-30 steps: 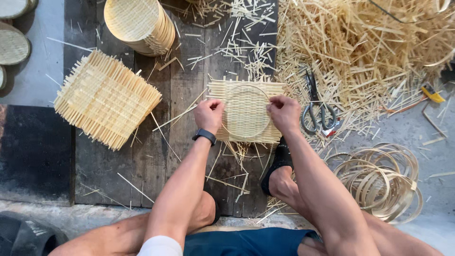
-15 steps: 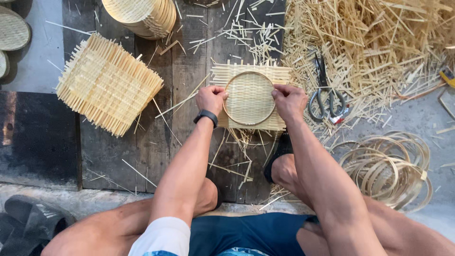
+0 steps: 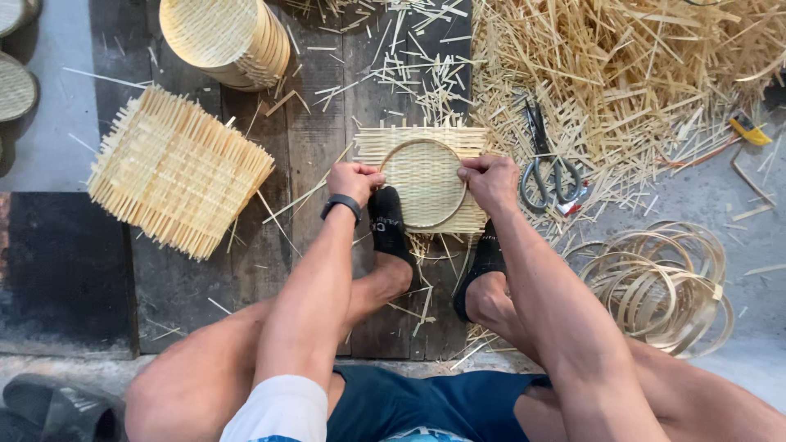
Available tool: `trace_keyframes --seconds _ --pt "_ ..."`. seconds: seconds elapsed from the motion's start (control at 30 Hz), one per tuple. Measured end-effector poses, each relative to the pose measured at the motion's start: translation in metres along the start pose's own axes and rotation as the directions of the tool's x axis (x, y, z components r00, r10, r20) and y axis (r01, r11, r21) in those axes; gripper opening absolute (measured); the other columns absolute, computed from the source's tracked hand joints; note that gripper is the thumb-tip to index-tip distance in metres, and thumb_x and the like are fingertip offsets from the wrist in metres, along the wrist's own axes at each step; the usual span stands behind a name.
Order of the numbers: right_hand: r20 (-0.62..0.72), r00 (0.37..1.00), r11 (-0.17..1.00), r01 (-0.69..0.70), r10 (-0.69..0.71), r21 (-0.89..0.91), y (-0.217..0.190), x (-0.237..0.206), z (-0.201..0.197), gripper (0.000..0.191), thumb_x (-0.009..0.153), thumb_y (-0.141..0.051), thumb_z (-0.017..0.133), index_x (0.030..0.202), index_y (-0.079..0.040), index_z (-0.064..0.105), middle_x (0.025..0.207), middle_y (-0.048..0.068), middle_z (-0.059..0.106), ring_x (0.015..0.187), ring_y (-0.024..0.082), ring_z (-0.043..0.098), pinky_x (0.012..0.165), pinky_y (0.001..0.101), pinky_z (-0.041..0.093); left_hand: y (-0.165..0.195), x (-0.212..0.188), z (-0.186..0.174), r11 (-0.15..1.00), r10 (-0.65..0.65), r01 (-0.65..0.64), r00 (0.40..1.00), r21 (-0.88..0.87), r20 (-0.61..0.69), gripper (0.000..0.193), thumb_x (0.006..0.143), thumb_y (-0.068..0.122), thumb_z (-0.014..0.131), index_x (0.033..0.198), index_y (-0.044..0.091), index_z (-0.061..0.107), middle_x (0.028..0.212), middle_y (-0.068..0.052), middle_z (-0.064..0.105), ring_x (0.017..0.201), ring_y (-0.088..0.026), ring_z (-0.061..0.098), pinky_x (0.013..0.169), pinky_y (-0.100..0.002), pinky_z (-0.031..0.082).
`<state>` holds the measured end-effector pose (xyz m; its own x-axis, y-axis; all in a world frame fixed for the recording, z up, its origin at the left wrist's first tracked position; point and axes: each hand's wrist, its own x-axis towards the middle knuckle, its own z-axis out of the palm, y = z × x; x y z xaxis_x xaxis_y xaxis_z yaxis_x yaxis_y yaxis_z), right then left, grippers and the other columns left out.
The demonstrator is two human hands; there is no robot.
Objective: The person sits on the floor and assembles a round bamboo sieve. They weave flat bamboo strips into a mat, bend a thin bamboo rim around the mat, press the weave with a round wooden form, trim excess strips with shears, and fit a circular bamboo ring around the edge.
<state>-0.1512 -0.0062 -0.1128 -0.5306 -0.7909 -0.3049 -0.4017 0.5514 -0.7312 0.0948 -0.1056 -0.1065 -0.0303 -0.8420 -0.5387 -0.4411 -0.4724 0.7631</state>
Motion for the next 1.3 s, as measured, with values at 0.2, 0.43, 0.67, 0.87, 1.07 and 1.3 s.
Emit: trace_keyframes --seconds 0.2,0.43,0.67,0.87,1.07,1.3 --pt "0.024 0.999 0.999 0.045 -0.045 0.016 0.002 0.004 -0.004 0.024 0.078 -0.015 0.088 0.100 -0.009 0.082 0.084 0.009 0.079 0.070 0.013 0.070 0.067 0.0292 0.058 -0.006 0.006 -0.002 0.988 -0.018 0.031 0.996 -0.150 0.087 0.018 0.074 0.006 0.089 0.089 0.000 0.081 0.075 -0.008 0.078 0.060 -0.012 0.070 0.055 -0.027 0.058" --pt "0.071 0.997 1.000 -0.014 0.015 -0.018 0.010 0.017 -0.002 0.024 0.075 -0.011 0.090 0.097 -0.009 0.083 0.082 0.009 0.078 0.069 0.012 0.070 0.066 0.0268 0.056 -0.014 0.007 -0.001 0.995 0.001 0.005 0.998 -0.103 0.060 0.018 0.074 0.005 0.089 0.089 0.001 0.081 0.075 -0.008 0.078 0.059 -0.011 0.070 0.055 -0.025 0.058" --pt "0.207 0.972 0.970 0.151 -0.111 -0.189 -0.029 0.018 -0.021 0.043 0.071 -0.018 0.092 0.111 -0.007 0.079 0.106 0.016 0.076 0.099 0.029 0.066 0.088 0.0400 0.054 0.014 0.014 -0.005 0.861 0.178 -0.230 0.972 0.455 0.155 0.016 0.069 0.016 0.088 0.079 0.005 0.083 0.069 -0.007 0.074 0.060 -0.021 0.070 0.061 -0.036 0.058" --pt "0.632 0.664 0.553 0.725 -0.400 -0.411 -0.066 -0.042 0.026 0.109 0.065 -0.050 0.082 0.148 0.003 0.038 0.155 0.033 0.027 0.146 0.048 0.023 0.122 0.0552 0.020 0.028 0.039 0.041 0.431 0.810 -0.840 0.521 0.329 0.269 0.025 0.096 0.029 0.071 0.108 0.008 0.078 0.120 -0.010 0.074 0.115 -0.031 0.063 0.105 -0.041 0.047" --pt "0.600 0.564 0.284 0.818 -0.568 -0.500 -0.028 -0.052 0.053 0.103 0.080 -0.062 0.069 0.148 0.011 0.042 0.157 0.040 0.027 0.151 0.054 0.016 0.124 0.0630 0.012 0.004 0.044 0.060 0.660 0.706 -0.736 0.676 0.150 0.211 0.028 0.097 0.031 0.070 0.116 0.012 0.078 0.126 -0.007 0.073 0.117 -0.027 0.065 0.104 -0.037 0.050" --pt "0.449 0.483 0.126 0.773 -0.752 -0.621 0.007 -0.054 0.081 0.083 0.091 -0.044 0.073 0.152 0.005 0.046 0.158 0.033 0.032 0.154 0.054 0.016 0.127 0.0669 0.012 -0.006 0.050 0.069 0.764 0.585 -0.628 0.772 0.149 0.249 0.025 0.092 0.034 0.072 0.109 0.017 0.080 0.119 -0.003 0.078 0.109 -0.025 0.068 0.097 -0.036 0.053"
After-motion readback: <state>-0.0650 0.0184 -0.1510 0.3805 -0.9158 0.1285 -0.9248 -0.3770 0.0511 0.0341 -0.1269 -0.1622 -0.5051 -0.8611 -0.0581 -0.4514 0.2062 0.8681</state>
